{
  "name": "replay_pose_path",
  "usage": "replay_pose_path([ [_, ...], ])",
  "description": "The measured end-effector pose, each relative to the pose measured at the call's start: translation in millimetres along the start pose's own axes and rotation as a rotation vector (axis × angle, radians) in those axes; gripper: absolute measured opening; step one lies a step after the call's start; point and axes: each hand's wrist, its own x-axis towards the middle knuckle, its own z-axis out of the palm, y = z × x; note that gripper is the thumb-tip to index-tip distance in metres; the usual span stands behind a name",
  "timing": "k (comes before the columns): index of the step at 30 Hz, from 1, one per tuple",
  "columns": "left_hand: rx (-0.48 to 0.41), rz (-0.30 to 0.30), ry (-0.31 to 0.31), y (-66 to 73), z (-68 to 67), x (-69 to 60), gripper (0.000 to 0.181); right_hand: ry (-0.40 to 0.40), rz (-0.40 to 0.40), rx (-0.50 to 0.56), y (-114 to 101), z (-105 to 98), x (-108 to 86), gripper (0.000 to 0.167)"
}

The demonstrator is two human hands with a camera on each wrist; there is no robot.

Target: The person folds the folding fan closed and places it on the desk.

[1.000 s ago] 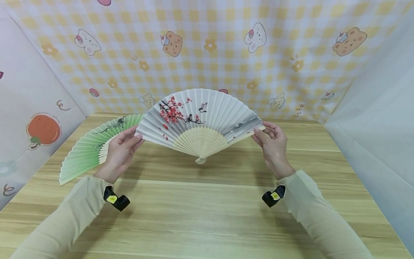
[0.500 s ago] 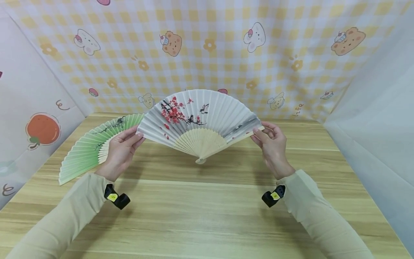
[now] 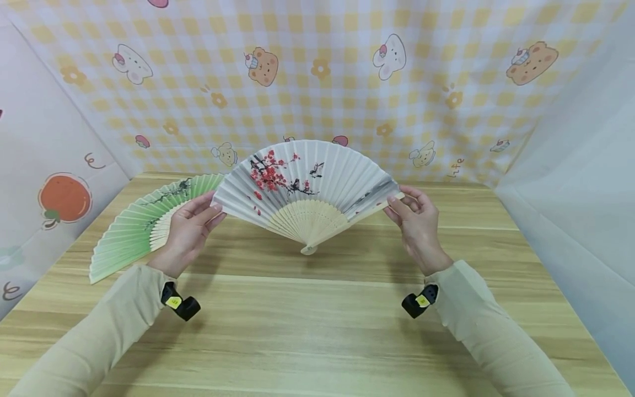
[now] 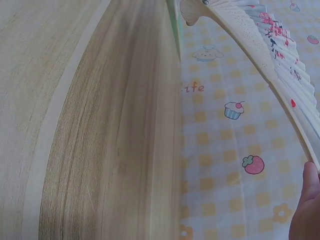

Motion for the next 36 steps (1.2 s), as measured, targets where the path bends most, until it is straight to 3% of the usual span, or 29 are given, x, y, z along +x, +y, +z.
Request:
replay_pose_path([
  [11,0.051,-0.019,0.009,0.8,4.7,0.0,0.028,-0.046,0.018,-0.015,2.4,3.2,-0.5,0.025],
  [20,0.027,-0.010,-0.009,1.4,8.2,-1.9,0.025,-0.131,0.009,0.062,7.8,3.3,-0.1,0.020],
  [30,0.029,0.024,-0.015,-0.7,10.7,-3.4,0.024,-0.135,0.042,0.067,9.4,4.5,-1.8,0.021],
  [36,0.018,0.015,-0.019,-2.8,11.1,-6.6,0.023,-0.148,0.041,0.036,10.0,8.5,-4.7,0.021],
])
